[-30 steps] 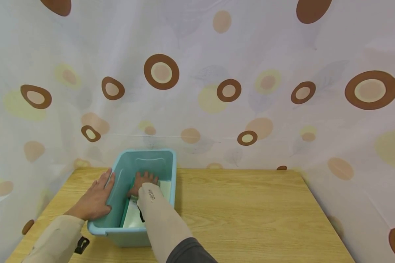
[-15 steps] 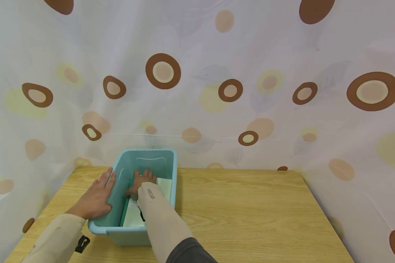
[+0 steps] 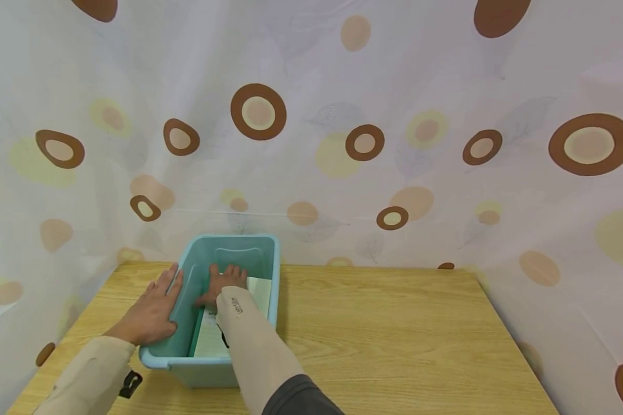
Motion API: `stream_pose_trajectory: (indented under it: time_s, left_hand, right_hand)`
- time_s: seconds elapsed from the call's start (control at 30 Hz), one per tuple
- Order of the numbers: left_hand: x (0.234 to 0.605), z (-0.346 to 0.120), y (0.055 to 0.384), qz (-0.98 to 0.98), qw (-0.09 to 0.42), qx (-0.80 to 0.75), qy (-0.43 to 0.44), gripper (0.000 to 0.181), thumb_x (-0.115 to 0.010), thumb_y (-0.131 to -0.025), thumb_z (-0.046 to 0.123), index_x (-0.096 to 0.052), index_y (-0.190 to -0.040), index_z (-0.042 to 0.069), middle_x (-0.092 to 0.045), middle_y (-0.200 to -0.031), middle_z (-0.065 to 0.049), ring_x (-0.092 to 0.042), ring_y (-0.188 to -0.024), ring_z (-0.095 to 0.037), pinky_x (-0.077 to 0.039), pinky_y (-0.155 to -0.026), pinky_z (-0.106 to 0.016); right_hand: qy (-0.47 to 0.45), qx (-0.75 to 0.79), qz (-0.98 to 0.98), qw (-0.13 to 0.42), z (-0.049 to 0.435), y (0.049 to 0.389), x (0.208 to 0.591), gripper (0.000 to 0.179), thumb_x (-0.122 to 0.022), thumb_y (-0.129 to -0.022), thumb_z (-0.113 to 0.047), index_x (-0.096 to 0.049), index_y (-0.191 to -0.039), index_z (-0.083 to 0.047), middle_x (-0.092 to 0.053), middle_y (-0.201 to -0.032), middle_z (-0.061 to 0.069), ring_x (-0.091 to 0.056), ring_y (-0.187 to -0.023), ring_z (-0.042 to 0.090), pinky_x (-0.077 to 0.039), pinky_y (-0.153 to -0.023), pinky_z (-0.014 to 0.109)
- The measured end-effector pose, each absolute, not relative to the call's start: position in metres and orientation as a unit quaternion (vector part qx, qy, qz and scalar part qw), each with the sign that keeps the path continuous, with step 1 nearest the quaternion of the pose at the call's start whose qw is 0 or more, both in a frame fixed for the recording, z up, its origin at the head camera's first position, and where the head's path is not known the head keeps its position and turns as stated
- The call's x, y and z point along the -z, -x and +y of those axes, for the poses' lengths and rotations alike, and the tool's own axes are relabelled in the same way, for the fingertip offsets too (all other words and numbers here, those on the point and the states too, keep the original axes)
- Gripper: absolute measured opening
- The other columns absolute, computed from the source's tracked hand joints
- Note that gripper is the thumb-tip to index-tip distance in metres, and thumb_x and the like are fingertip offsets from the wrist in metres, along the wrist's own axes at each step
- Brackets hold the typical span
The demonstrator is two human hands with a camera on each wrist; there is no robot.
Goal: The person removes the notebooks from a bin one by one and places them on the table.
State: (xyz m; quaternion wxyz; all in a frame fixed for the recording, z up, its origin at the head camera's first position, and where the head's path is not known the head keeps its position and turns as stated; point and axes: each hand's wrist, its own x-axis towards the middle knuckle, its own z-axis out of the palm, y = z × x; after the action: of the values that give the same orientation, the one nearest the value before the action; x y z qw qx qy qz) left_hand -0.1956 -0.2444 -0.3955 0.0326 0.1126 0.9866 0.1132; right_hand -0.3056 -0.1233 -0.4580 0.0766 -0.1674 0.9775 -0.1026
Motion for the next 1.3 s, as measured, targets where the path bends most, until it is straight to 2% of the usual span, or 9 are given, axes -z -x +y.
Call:
stream_pose_trajectory:
  time_s: [0.4, 0.67, 0.87, 1.03, 1.17, 1.3]
  left_hand:
    - [0.393, -0.242, 0.196, 0.987, 0.042, -0.109, -0.108, 0.089, -0.058, -0.070, 0.004, -0.016, -0.146, -0.015, -0.005, -0.156, -0.032, -0.007, -0.142, -0.049, -0.011, -0.112, -0.062]
    - [0.393, -0.242, 0.197, 0.988, 0.044, -0.105, -0.105, 0.090, -0.059, -0.070, 0.005, -0.015, -0.146, -0.016, -0.005, -0.155, -0.032, -0.007, -0.142, -0.049, -0.011, -0.112, -0.062]
    - [0.393, -0.242, 0.198, 0.988, 0.042, -0.100, -0.107, 0.091, -0.060, -0.070, 0.005, -0.016, -0.146, -0.016, -0.005, -0.155, -0.033, -0.008, -0.141, -0.050, -0.012, -0.112, -0.063]
    - [0.393, -0.243, 0.197, 0.987, 0.038, -0.112, -0.112, 0.091, -0.060, -0.069, 0.004, -0.015, -0.145, -0.017, -0.006, -0.155, -0.033, -0.008, -0.141, -0.050, -0.012, -0.112, -0.063]
    - [0.393, -0.244, 0.195, 0.985, 0.035, -0.120, -0.117, 0.090, -0.059, -0.069, 0.004, -0.015, -0.145, -0.018, -0.006, -0.154, -0.034, -0.009, -0.141, -0.050, -0.013, -0.112, -0.062]
    - [0.392, -0.242, 0.194, 0.985, 0.033, -0.120, -0.118, 0.091, -0.061, -0.069, 0.005, -0.016, -0.144, -0.019, -0.006, -0.154, -0.034, -0.009, -0.141, -0.050, -0.014, -0.112, -0.062]
  right_hand:
    - [0.173, 0.091, 0.980, 0.047, -0.121, 0.305, 0.453, 0.078, -0.064, -0.076, -0.065, -0.041, -0.139, -0.025, -0.057, -0.119, 0.010, -0.051, -0.110, 0.024, -0.037, -0.097, 0.041]
    - [0.171, 0.103, 0.979, 0.042, -0.120, 0.307, 0.446, 0.078, -0.063, -0.078, -0.063, -0.040, -0.143, -0.026, -0.055, -0.129, 0.011, -0.050, -0.117, 0.026, -0.034, -0.100, 0.044]
    - [0.188, 0.086, 0.978, -0.003, -0.121, 0.310, 0.441, 0.074, -0.060, -0.079, -0.062, -0.043, -0.141, -0.027, -0.057, -0.128, 0.010, -0.051, -0.117, 0.026, -0.035, -0.100, 0.044]
    - [0.196, 0.065, 0.978, -0.033, -0.122, 0.309, 0.423, 0.066, -0.057, -0.080, -0.061, -0.046, -0.136, -0.028, -0.058, -0.124, 0.009, -0.051, -0.116, 0.026, -0.036, -0.099, 0.044]
    - [0.194, 0.055, 0.978, -0.051, -0.122, 0.309, 0.402, 0.069, -0.055, -0.081, -0.065, -0.043, -0.138, -0.029, -0.056, -0.127, 0.010, -0.050, -0.119, 0.027, -0.034, -0.103, 0.044]
    - [0.187, 0.049, 0.978, -0.074, -0.119, 0.310, 0.374, 0.067, -0.054, -0.080, -0.064, -0.042, -0.136, -0.030, -0.057, -0.121, 0.009, -0.051, -0.114, 0.025, -0.034, -0.103, 0.043]
